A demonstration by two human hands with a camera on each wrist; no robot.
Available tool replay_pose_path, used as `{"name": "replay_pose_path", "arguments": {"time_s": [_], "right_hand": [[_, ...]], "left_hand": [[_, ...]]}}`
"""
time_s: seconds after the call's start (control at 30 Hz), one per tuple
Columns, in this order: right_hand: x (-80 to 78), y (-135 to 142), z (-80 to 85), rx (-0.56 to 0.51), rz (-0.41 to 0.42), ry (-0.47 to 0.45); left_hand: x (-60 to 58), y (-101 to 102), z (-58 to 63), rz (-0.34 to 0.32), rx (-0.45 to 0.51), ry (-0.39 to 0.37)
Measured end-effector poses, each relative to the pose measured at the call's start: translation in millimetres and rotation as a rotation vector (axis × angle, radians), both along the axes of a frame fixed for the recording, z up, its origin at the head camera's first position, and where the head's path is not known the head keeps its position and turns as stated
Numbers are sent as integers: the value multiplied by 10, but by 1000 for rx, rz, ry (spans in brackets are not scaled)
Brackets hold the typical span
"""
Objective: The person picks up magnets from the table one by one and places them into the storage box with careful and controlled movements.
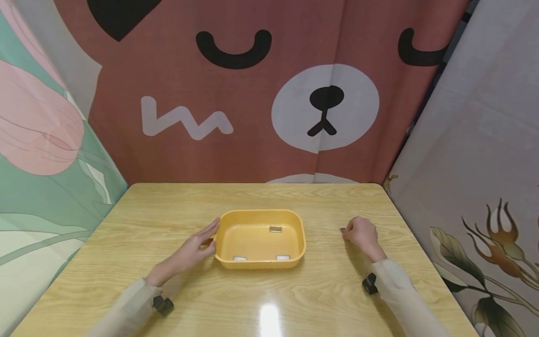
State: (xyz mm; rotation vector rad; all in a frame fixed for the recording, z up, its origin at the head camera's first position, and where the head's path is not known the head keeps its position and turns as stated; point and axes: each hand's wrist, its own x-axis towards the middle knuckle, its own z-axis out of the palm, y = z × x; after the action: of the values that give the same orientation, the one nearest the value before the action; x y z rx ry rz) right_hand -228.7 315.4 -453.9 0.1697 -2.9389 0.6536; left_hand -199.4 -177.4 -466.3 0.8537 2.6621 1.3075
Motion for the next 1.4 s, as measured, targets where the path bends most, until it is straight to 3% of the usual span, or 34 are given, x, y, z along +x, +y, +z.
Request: {"name": "replay_pose_path", "arguments": {"time_s": [0.73,1.17,1.4], "right_hand": [[-59,75,42,-40,-29,-220],[-78,127,32,-192,-33,-357],[-105,124,25,-195,-29,-380]], "left_hand": [[1,-16,-14,-6,12,33],[-6,-12,-37,-21,22,41],[-10,-16,-35,-18,27,39]]}}
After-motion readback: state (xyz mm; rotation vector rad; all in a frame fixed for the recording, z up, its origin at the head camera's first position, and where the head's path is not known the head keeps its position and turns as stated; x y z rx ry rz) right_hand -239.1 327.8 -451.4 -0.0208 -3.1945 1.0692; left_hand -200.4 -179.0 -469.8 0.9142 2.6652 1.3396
